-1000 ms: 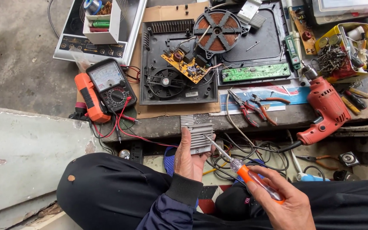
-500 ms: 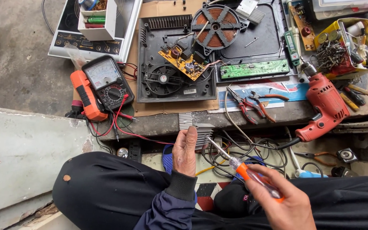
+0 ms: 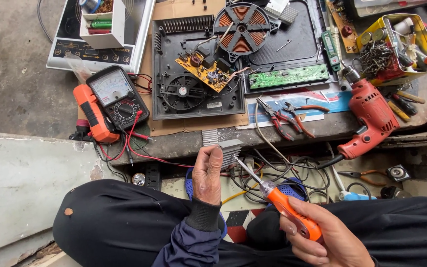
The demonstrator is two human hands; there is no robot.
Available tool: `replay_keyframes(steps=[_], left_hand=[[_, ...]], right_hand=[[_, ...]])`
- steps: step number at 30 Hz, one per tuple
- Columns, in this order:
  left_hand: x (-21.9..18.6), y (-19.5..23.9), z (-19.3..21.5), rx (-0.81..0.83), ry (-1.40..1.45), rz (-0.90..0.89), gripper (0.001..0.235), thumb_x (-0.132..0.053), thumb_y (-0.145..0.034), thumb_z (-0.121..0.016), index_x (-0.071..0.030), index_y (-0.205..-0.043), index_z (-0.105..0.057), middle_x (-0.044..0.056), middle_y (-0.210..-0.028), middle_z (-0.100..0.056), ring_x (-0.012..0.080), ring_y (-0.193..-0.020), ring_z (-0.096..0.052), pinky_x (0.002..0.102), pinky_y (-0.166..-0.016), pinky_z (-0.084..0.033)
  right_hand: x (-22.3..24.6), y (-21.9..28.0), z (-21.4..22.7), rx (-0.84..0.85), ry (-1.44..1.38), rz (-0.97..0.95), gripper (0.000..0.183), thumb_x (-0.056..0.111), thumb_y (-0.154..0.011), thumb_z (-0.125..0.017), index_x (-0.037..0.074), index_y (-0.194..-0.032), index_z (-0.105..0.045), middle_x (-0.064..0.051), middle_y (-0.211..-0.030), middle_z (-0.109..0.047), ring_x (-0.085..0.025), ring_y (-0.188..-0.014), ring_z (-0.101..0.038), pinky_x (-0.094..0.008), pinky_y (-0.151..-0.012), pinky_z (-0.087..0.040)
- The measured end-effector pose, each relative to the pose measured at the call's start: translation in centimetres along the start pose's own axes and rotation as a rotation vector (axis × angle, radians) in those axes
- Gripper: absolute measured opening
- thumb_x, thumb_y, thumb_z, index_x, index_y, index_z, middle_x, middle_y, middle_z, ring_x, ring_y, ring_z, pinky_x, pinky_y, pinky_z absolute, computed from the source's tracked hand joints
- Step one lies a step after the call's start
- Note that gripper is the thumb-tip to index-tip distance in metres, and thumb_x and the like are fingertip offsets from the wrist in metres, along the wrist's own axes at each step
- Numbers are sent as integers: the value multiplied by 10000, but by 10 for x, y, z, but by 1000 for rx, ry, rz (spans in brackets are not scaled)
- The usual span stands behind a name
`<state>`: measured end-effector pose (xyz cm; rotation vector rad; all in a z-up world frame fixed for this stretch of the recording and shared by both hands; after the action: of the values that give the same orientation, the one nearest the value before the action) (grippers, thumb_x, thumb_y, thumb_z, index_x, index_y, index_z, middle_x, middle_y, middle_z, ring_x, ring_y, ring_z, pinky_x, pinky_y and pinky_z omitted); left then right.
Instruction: The person drills holes into a small aluminum heatsink using a red corded drill, then uses pliers and a screwdriver to adjust and inspect the piece. The person repeats the drilling on the same heatsink after brief inspection.
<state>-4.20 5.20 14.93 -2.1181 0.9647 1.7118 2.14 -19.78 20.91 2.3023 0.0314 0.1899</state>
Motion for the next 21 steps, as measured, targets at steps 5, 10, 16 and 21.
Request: replay_keyframes(steps=[5, 10, 16, 21], left_hand=[[7, -2, 1, 8, -8, 43, 391, -477, -1074, -670, -89, -1118, -676, -54, -856, -524, 75, -771, -468, 245, -737, -411], [17, -5, 5, -45, -52, 83, 495, -551, -1026, -654, -76, -1161, -679, 7, -999, -643, 120, -926, -591, 281, -884, -491], [20, -1, 3, -30, -92, 58, 484, -567, -1025, -677, -83, -1025, -665, -42, -841, -547, 79, -757, -479, 247, -734, -423], [24, -3, 5, -30, -154, 71, 548, -640, -1003, -642, -93, -1024, -657, -42, -832, -548, 79, -738, -479, 252, -721, -421]], right_hand=[[30, 24, -21, -651, 1069, 517, 533, 92, -851, -879, 126, -1382, -893, -111, -875, -968, -174, -704, -797, -305, -656, -603], [35, 37, -64, -684, 1662, 1022, 614, 161, -789, -884, 227, -1389, -771, 37, -927, -789, -116, -568, -685, -273, -539, -570], [42, 9, -16, -449, 660, 226, 337, 166, -1036, -716, -123, -1129, -863, -265, -715, -705, -226, -482, -416, -341, -434, -264], [46, 15, -31, -582, 976, 388, 406, 67, -895, -850, -39, -1283, -903, -124, -1055, -981, -193, -835, -799, -308, -764, -633]])
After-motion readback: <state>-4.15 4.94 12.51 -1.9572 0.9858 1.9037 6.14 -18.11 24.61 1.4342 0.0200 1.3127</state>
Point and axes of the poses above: each hand's wrist, its own y-axis away from the middle knuckle, its own z-axis out of the back of the hand, x = y × z, the point moved 7 cm from there along -y, towards the middle knuckle
